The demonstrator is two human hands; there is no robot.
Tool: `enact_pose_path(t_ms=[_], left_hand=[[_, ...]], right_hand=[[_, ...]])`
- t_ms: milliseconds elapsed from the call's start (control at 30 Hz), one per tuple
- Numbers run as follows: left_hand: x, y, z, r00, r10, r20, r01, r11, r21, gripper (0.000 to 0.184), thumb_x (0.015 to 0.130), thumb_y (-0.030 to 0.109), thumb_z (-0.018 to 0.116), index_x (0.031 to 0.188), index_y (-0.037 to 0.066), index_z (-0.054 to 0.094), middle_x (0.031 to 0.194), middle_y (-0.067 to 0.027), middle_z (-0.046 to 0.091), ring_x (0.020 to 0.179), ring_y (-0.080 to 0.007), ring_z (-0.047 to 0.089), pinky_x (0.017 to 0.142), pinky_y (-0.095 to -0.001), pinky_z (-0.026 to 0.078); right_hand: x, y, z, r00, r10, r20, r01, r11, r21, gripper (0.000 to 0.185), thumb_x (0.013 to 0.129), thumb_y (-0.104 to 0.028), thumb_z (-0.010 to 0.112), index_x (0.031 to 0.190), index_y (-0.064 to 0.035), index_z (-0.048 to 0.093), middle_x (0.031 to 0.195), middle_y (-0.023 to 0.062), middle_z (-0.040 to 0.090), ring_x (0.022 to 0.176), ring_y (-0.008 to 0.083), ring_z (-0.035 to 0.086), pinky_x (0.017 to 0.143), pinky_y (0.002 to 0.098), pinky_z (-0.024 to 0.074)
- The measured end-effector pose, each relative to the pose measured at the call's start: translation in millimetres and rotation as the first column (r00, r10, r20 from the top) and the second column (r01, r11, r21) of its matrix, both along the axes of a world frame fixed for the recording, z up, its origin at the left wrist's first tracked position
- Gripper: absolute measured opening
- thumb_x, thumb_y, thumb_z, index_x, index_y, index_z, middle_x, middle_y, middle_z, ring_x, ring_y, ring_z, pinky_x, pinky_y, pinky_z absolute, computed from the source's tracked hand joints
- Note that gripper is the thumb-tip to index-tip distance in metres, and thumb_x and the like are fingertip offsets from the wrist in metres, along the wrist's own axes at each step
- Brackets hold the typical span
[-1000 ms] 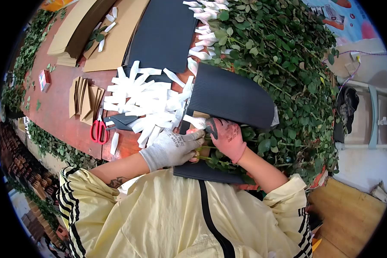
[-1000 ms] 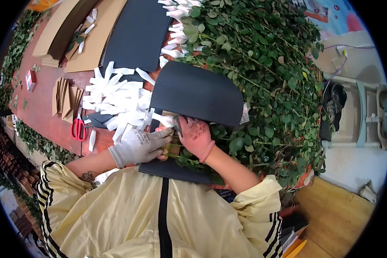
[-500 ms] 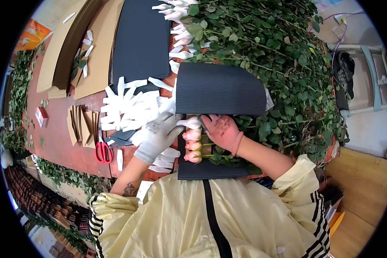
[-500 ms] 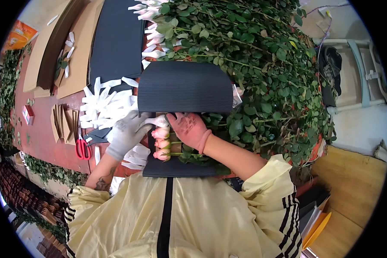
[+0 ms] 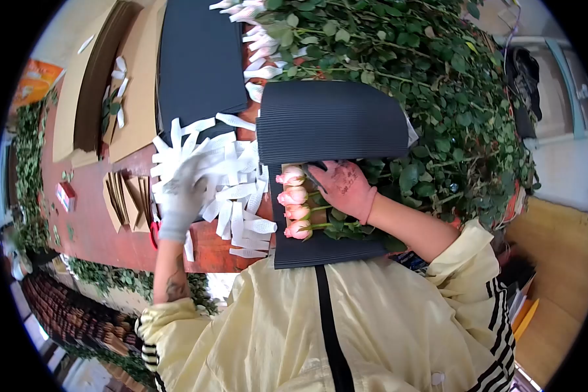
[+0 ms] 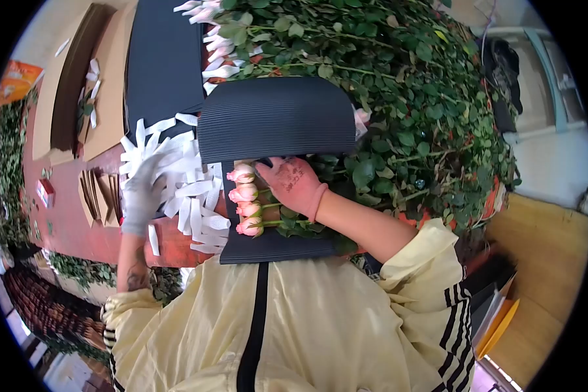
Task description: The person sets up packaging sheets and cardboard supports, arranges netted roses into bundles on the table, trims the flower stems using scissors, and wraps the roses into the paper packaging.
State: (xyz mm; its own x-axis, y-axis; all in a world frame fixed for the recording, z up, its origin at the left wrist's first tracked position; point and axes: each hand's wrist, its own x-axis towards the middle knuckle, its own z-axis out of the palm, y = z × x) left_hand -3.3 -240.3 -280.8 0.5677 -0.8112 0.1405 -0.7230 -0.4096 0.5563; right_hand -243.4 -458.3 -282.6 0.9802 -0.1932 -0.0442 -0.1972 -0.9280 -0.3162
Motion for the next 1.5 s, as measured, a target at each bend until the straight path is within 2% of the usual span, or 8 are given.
enact_pose_path(t_ms=[333, 433, 533, 867, 1067, 1200, 1267, 1500], left_hand=[[-79.1, -68.6, 19.2, 0.904, -0.427, -0.019, 0.420, 0.896, -0.145, 0.031, 0.082, 0.011, 0.052, 0.112, 0.011, 0.061, 0.099, -0.0082, 0.065, 0.076, -0.0262, 0.063, 0.063, -0.0347, 0.050], [-71.3, -79.4, 24.6, 0.858, -0.427, -0.287, 0.502, 0.815, 0.290, 0.028, 0.086, 0.013, 0.055, 0.112, 0.009, 0.064, 0.107, -0.0103, 0.065, 0.091, -0.0261, 0.063, 0.078, -0.0335, 0.051], [-74.4, -75.3, -23.1, 0.848, -0.515, -0.128, 0.478, 0.846, -0.236, 0.033, 0.084, 0.013, 0.053, 0.115, 0.014, 0.061, 0.087, -0.0089, 0.064, 0.073, -0.0258, 0.063, 0.063, -0.0348, 0.050], [-73.3, -76.7, -1.3, 0.862, -0.437, -0.257, 0.483, 0.863, 0.150, 0.024, 0.089, 0.007, 0.054, 0.110, 0.007, 0.065, 0.105, -0.0115, 0.066, 0.095, -0.0247, 0.062, 0.082, -0.0318, 0.049], [-94.4, -75.5, 30.2, 0.904, -0.392, -0.170, 0.411, 0.906, 0.098, 0.040, 0.083, 0.041, 0.058, 0.112, 0.014, 0.064, 0.115, -0.0121, 0.061, 0.097, -0.0298, 0.061, 0.082, -0.0392, 0.048], [-95.1, -71.5, 27.3, 0.908, -0.360, -0.216, 0.390, 0.914, 0.115, 0.039, 0.082, 0.038, 0.059, 0.111, 0.014, 0.063, 0.119, -0.0100, 0.059, 0.098, -0.0279, 0.061, 0.080, -0.0389, 0.048], [-94.8, -70.6, 26.5, 0.905, -0.347, -0.245, 0.376, 0.923, 0.079, 0.039, 0.080, 0.035, 0.063, 0.111, 0.011, 0.064, 0.113, -0.0134, 0.061, 0.093, -0.0313, 0.062, 0.077, -0.0393, 0.050], [-95.9, -66.7, 52.7, 0.912, -0.333, -0.239, 0.350, 0.936, 0.034, 0.033, 0.081, 0.031, 0.062, 0.106, 0.009, 0.064, 0.103, -0.0141, 0.063, 0.087, -0.0325, 0.063, 0.073, -0.0390, 0.050]], right_hand=[[1.1, -2.5, 12.9, 0.992, 0.116, 0.042, -0.106, 0.978, -0.178, 0.027, 0.079, -0.016, 0.051, 0.104, -0.0074, 0.056, 0.111, 0.0163, 0.054, 0.095, 0.0294, 0.058, 0.076, 0.0375, 0.0484], [-6.2, 4.4, 50.6, 0.974, 0.166, -0.153, -0.193, 0.964, -0.184, 0.036, 0.076, -0.024, 0.061, 0.110, -0.0102, 0.056, 0.107, 0.0133, 0.056, 0.090, 0.0262, 0.060, 0.074, 0.0360, 0.0481], [2.4, 13.8, 46.0, 0.901, 0.196, -0.386, -0.230, 0.972, -0.042, 0.039, 0.076, -0.027, 0.060, 0.112, -0.0114, 0.055, 0.100, 0.0095, 0.058, 0.085, 0.0232, 0.060, 0.070, 0.0349, 0.0474], [-15.9, 11.9, 19.0, 0.963, 0.171, -0.206, -0.183, 0.982, -0.042, 0.027, 0.075, -0.025, 0.060, 0.095, -0.0077, 0.053, 0.089, 0.0102, 0.058, 0.077, 0.0245, 0.063, 0.060, 0.0366, 0.0488], [-10.1, 7.9, 35.9, 0.936, 0.252, -0.246, -0.272, 0.961, -0.049, 0.020, 0.080, -0.019, 0.052, 0.096, -0.0071, 0.051, 0.082, 0.0101, 0.056, 0.075, 0.0248, 0.061, 0.063, 0.0365, 0.0491], [17.5, -15.6, 133.5, 0.954, 0.215, -0.210, -0.215, 0.976, 0.024, 0.035, 0.078, -0.029, 0.059, 0.109, -0.0141, 0.061, 0.113, 0.0107, 0.060, 0.092, 0.0273, 0.060, 0.081, 0.0364, 0.0474], [52.6, -57.4, 112.4, 0.953, 0.160, 0.259, -0.145, 0.987, -0.076, 0.034, 0.077, -0.026, 0.060, 0.109, -0.0128, 0.060, 0.111, 0.0082, 0.059, 0.096, 0.0273, 0.059, 0.084, 0.0410, 0.0458], [207.9, -181.3, 25.0, 0.992, 0.014, -0.124, -0.079, 0.840, -0.538, 0.021, 0.077, -0.018, 0.058, 0.095, -0.0089, 0.055, 0.086, 0.0100, 0.062, 0.082, 0.0255, 0.062, 0.073, 0.0332, 0.0497]])
